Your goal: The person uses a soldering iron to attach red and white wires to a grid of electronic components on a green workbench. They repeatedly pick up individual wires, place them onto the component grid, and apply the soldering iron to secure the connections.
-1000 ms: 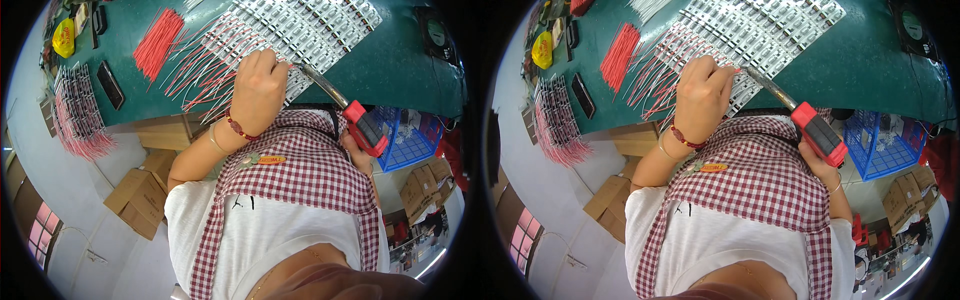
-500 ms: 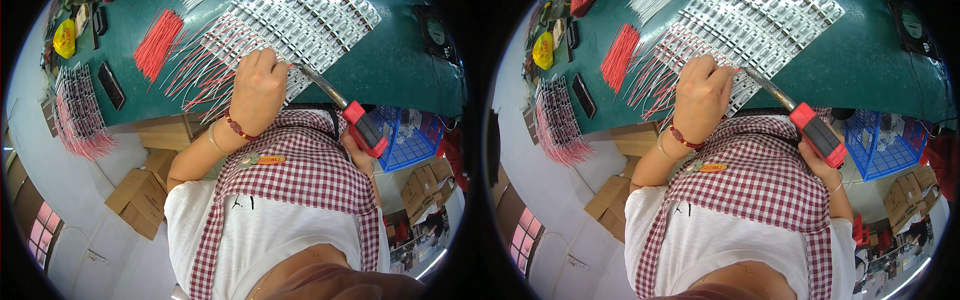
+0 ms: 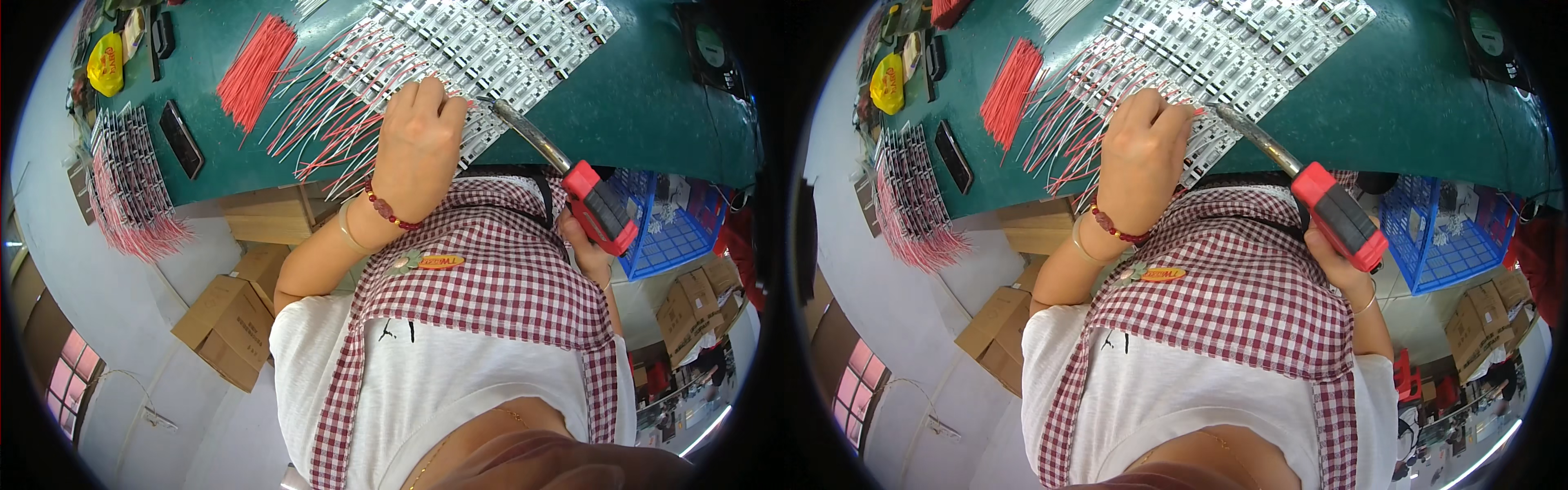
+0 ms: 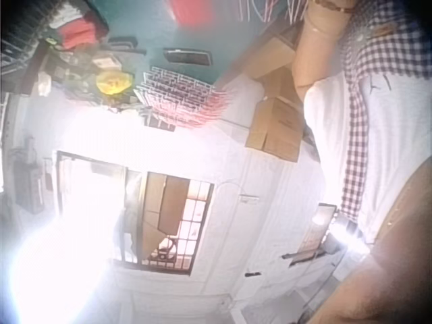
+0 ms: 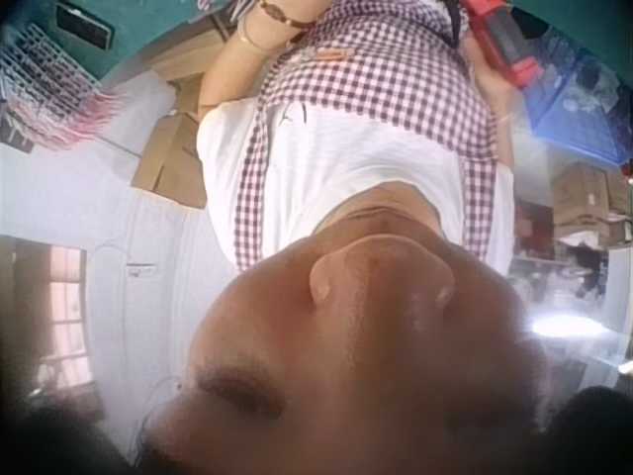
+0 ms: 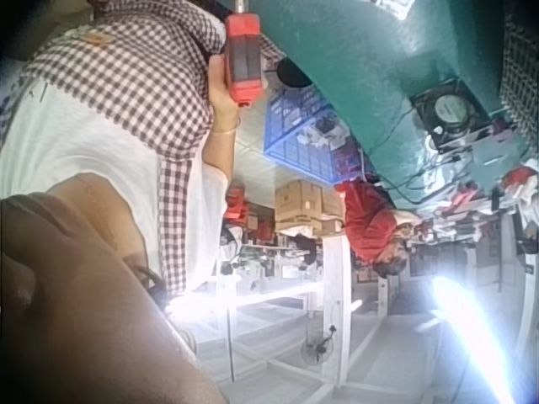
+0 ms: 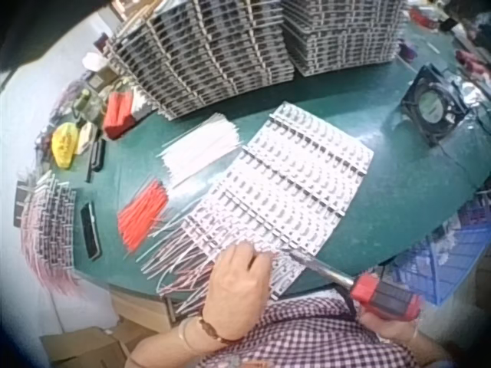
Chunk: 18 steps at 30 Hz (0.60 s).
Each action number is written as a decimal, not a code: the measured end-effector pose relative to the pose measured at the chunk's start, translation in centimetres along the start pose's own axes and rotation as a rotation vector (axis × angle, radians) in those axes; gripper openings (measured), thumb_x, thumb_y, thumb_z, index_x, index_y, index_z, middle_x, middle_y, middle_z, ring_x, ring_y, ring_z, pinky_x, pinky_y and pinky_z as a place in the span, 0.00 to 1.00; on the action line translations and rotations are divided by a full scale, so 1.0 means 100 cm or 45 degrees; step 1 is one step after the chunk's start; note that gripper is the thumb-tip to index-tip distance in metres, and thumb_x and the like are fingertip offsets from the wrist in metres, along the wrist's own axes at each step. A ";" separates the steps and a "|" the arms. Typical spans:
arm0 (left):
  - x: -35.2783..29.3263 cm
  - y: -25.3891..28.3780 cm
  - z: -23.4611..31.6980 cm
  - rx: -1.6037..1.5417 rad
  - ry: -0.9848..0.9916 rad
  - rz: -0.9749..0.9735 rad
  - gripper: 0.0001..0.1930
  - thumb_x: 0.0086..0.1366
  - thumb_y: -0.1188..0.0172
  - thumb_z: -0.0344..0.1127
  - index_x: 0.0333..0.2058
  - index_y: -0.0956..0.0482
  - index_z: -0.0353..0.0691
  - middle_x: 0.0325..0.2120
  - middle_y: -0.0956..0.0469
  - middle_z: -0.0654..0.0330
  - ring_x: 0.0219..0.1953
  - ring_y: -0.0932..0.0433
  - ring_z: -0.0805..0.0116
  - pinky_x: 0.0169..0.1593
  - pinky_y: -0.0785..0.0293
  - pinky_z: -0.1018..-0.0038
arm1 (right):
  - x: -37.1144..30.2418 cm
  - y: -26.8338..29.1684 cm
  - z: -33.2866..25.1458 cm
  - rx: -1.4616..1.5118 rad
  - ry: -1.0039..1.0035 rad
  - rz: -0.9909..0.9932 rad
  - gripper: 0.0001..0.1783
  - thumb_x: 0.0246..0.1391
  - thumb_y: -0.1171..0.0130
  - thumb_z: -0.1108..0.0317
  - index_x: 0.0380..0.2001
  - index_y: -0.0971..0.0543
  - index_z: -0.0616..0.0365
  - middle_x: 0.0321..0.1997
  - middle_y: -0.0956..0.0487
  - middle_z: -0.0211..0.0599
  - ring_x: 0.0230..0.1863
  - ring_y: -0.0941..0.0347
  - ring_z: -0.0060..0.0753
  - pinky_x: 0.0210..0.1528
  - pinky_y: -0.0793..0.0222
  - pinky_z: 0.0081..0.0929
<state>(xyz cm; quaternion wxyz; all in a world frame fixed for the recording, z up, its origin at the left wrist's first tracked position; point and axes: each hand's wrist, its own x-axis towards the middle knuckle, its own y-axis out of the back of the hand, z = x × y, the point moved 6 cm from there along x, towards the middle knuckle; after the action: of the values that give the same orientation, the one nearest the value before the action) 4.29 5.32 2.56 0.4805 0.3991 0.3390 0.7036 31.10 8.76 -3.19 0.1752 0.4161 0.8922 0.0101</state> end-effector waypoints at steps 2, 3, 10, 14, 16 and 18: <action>-0.001 0.000 -0.001 -0.017 0.001 0.010 0.06 0.50 0.37 0.22 0.28 0.22 0.37 0.21 0.33 0.58 0.26 0.30 0.60 0.31 0.33 0.66 | 0.002 -0.002 0.000 -0.036 0.018 -0.003 0.07 0.47 0.38 0.75 0.33 0.21 0.63 0.27 0.22 0.33 0.27 0.27 0.25 0.31 0.30 0.24; 0.000 0.001 -0.002 -0.022 0.001 0.016 0.06 0.50 0.37 0.22 0.29 0.21 0.37 0.21 0.33 0.58 0.26 0.30 0.60 0.30 0.33 0.66 | 0.003 -0.002 0.001 -0.033 0.016 0.002 0.07 0.47 0.38 0.75 0.32 0.21 0.63 0.27 0.22 0.33 0.27 0.27 0.25 0.31 0.30 0.24; -0.001 -0.001 -0.005 -0.022 -0.002 0.014 0.07 0.48 0.37 0.22 0.28 0.20 0.38 0.21 0.32 0.59 0.25 0.30 0.61 0.30 0.32 0.67 | 0.003 -0.003 0.005 0.031 -0.056 0.043 0.08 0.44 0.36 0.73 0.30 0.21 0.62 0.26 0.22 0.35 0.26 0.26 0.27 0.31 0.30 0.25; -0.001 -0.001 -0.003 -0.023 0.008 0.003 0.07 0.48 0.38 0.22 0.28 0.20 0.37 0.21 0.32 0.58 0.26 0.30 0.60 0.30 0.32 0.66 | 0.008 -0.004 -0.001 -0.146 0.049 0.008 0.08 0.44 0.36 0.74 0.30 0.21 0.63 0.26 0.22 0.35 0.26 0.26 0.28 0.31 0.30 0.24; 0.000 -0.001 -0.003 -0.024 0.008 -0.013 0.06 0.49 0.38 0.22 0.28 0.20 0.37 0.21 0.33 0.57 0.26 0.30 0.59 0.30 0.32 0.66 | 0.007 -0.003 0.000 -0.145 0.040 0.039 0.08 0.43 0.36 0.74 0.30 0.21 0.63 0.27 0.22 0.35 0.26 0.26 0.28 0.31 0.30 0.24; 0.001 -0.001 -0.003 -0.015 0.019 -0.023 0.05 0.49 0.38 0.22 0.28 0.21 0.37 0.21 0.33 0.57 0.26 0.30 0.59 0.30 0.32 0.66 | 0.002 -0.001 0.003 -0.092 0.027 0.047 0.09 0.43 0.36 0.74 0.31 0.21 0.63 0.27 0.21 0.35 0.27 0.25 0.28 0.31 0.30 0.24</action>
<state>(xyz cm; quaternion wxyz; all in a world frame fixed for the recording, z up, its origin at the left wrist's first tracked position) 4.03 5.38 2.39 0.4866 0.3878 0.3419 0.7042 30.99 8.84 -3.58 0.1806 0.4259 0.8852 0.0499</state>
